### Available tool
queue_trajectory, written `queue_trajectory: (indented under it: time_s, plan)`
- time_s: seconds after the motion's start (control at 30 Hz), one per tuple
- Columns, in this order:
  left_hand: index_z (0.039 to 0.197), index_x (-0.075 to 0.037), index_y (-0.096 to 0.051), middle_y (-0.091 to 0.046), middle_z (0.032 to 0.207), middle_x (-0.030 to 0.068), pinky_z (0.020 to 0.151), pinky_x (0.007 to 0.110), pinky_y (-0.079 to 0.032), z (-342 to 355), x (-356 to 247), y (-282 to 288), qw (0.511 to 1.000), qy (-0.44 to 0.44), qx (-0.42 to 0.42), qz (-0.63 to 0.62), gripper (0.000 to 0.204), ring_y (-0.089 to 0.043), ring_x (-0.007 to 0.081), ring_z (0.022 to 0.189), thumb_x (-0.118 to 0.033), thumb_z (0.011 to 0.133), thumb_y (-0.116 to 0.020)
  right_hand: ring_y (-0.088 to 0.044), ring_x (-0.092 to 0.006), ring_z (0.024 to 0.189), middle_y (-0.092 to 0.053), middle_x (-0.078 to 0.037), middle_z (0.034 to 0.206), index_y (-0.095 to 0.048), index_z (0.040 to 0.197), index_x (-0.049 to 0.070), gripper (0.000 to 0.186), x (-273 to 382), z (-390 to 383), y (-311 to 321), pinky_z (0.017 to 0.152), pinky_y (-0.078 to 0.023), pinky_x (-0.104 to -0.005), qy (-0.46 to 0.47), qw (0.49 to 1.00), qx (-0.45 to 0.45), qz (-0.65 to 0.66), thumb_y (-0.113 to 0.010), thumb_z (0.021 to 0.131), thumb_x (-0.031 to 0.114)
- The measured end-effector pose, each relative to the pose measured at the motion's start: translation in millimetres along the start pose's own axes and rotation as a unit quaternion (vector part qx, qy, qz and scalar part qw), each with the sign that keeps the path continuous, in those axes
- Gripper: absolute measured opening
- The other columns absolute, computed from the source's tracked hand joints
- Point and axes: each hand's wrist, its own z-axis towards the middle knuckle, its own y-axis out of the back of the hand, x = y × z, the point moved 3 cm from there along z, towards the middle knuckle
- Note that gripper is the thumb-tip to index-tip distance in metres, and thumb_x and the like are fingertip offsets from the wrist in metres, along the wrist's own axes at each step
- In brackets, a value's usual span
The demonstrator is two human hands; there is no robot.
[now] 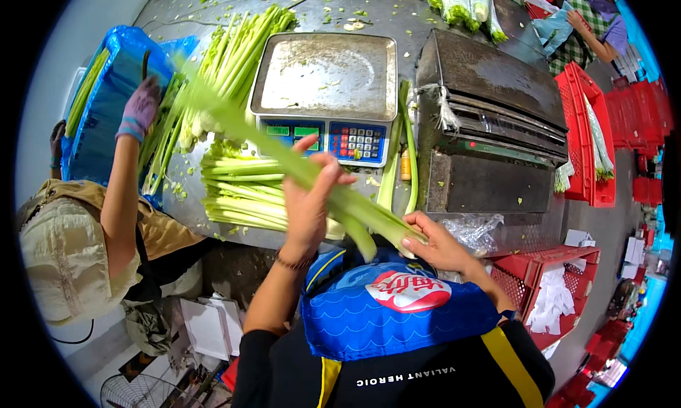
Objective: The person weighs bundles of celery stalks on a digital scale, slides them into protective mesh sleeves, and uses a heat sealer to wrap them in plastic film.
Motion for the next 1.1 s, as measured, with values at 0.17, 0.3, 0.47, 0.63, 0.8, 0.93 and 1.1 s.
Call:
queue_trajectory:
  time_s: [0.17,0.3,0.47,0.63,0.8,0.93,1.1]
  plan:
    - [0.131,-0.002,-0.037,-0.058,0.093,0.0113,0.071,0.038,-0.055,83,123,-49,0.952,-0.121,0.092,0.267,0.053,-0.062,0.0260,0.077,-0.011,0.088,-0.064,-0.062,-0.0310,0.103,-0.059,-0.021,0.119,-0.025,0.147,0.002,0.083,-34,22,-16,0.089,-0.048,-0.0385,0.032,0.980,-0.188,-0.049,-0.073,0.082,0.020]
    - [0.130,0.005,-0.034,-0.056,0.105,0.0293,0.081,0.049,-0.050,103,196,-58,0.897,-0.063,0.097,0.426,0.063,-0.060,0.0457,0.090,-0.014,0.081,-0.069,-0.063,-0.0432,0.099,-0.061,-0.029,0.109,-0.027,0.142,-0.003,0.079,-90,44,-37,0.084,-0.049,-0.0468,0.032,0.951,-0.298,-0.075,-0.071,0.079,0.018]
    - [0.129,0.009,-0.034,-0.046,0.118,0.0387,0.091,0.045,-0.048,82,239,-30,0.803,-0.112,0.191,0.553,0.062,-0.052,0.0515,0.106,-0.011,0.081,-0.066,-0.048,-0.0464,0.119,-0.048,-0.031,0.125,-0.029,0.140,-0.006,0.075,-90,53,-51,0.097,-0.040,-0.0489,-0.069,0.950,-0.286,-0.102,-0.068,0.079,0.013]
    - [0.120,-0.002,-0.058,-0.059,0.116,0.0184,0.087,0.041,-0.050,52,60,32,0.812,-0.287,0.200,0.468,0.040,-0.060,0.0371,0.103,-0.003,0.081,-0.067,-0.027,-0.0489,0.134,-0.024,-0.027,0.150,-0.053,0.128,-0.001,0.053,-12,55,-45,0.109,-0.029,-0.0481,0.053,0.874,-0.291,-0.385,-0.069,0.078,0.007]
    - [0.113,0.002,-0.056,-0.059,0.095,0.0158,0.074,0.035,-0.049,19,-23,191,0.833,-0.143,-0.184,0.502,0.032,-0.059,0.0257,0.083,-0.005,0.084,-0.068,-0.065,-0.0300,0.097,-0.059,-0.021,0.119,-0.052,0.128,0.000,0.048,78,153,-69,0.085,-0.051,-0.0351,0.121,0.971,-0.150,-0.138,-0.066,0.083,0.008]
    - [0.099,0.001,-0.045,-0.055,0.083,0.0133,0.059,0.033,-0.048,-64,26,269,0.855,0.072,-0.224,0.462,0.034,-0.054,0.0212,0.063,-0.011,0.083,-0.073,-0.065,-0.0201,0.094,-0.052,-0.023,0.132,-0.014,0.151,0.004,0.084,120,333,-143,0.076,-0.054,-0.0303,0.007,0.999,-0.009,0.044,-0.068,0.090,0.026]
    - [0.122,0.003,-0.021,-0.063,0.093,0.0196,0.062,0.034,-0.057,-81,106,265,0.921,0.270,-0.279,-0.044,0.063,-0.067,0.0235,0.077,-0.013,0.088,-0.071,-0.031,-0.0466,0.136,-0.017,-0.031,0.152,-0.001,0.151,0.004,0.119,168,476,-220,0.104,-0.038,-0.0532,-0.122,0.957,-0.218,-0.145,-0.079,0.072,0.046]
